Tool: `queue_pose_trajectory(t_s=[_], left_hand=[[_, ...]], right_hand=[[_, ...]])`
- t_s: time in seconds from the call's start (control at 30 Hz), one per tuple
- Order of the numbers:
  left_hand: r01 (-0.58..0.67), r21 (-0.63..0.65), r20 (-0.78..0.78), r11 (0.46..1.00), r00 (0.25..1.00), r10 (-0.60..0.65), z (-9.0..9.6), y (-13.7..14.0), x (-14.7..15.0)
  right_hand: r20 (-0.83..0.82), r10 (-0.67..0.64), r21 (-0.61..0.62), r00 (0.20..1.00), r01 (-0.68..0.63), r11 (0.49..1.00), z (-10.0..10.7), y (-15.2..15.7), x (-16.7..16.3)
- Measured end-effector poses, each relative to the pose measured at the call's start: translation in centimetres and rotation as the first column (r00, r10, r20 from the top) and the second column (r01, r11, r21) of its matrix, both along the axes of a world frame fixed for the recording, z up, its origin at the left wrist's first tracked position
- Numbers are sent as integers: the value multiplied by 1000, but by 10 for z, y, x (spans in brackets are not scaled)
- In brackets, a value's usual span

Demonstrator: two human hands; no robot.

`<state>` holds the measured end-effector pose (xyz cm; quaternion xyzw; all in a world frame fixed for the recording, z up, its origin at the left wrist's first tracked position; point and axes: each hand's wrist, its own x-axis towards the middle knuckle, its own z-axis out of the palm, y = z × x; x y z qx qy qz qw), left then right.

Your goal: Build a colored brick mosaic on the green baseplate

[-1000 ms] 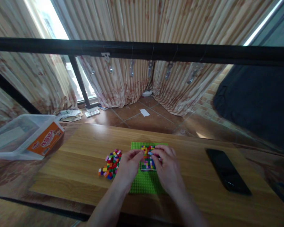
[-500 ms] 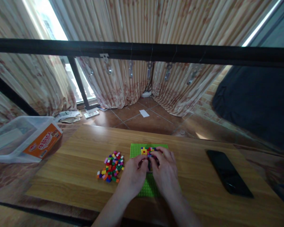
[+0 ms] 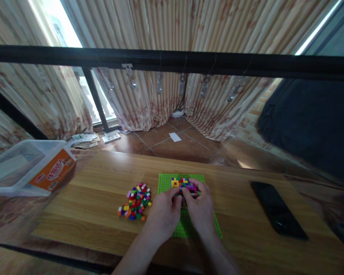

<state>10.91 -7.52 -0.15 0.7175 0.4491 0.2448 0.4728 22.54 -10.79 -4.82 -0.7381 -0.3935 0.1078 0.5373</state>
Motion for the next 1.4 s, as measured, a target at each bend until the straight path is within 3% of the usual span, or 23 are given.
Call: queue_pose_trajectory(t_s=[0.4, 0.5, 0.57, 0.67, 0.73, 0.83, 0.97, 1.13, 1.4], left_hand=[[-48, -48, 127, 998, 990, 54, -6, -1, 2], [-88, -147, 227, 985, 967, 120, -5, 1, 3], [-115, -351, 364, 929, 898, 248, 0, 3, 1], [14, -684, 535, 730, 690, 488, 11, 7, -5], [127, -773, 579, 622, 545, 607, 19, 10, -9], [215, -810, 582, 546, 416, 699, 26, 12, -12], [276, -794, 608, 541, 357, 709, 28, 11, -10], [331, -756, 655, 565, 362, 664, 26, 8, -10], [372, -721, 693, 585, 391, 606, 22, 7, -8]], right_hand=[[-108, 33, -4, 994, -33, 999, -3, 4, 2], [-101, 68, 5, 993, -68, 998, -3, 1, 4], [-116, 88, 7, 989, -88, 996, -2, 0, 7], [-134, 62, 15, 989, -61, 998, 4, -3, 11], [-120, 47, 37, 992, -43, 998, 13, -6, 13], [-71, 103, 102, 992, -96, 990, 28, -11, 10], [60, 224, 169, 973, -232, 958, 43, -20, -6], [167, 453, 61, 876, -468, 882, 46, -26, -26], [149, 547, -52, 824, -545, 837, 46, -23, -22]])
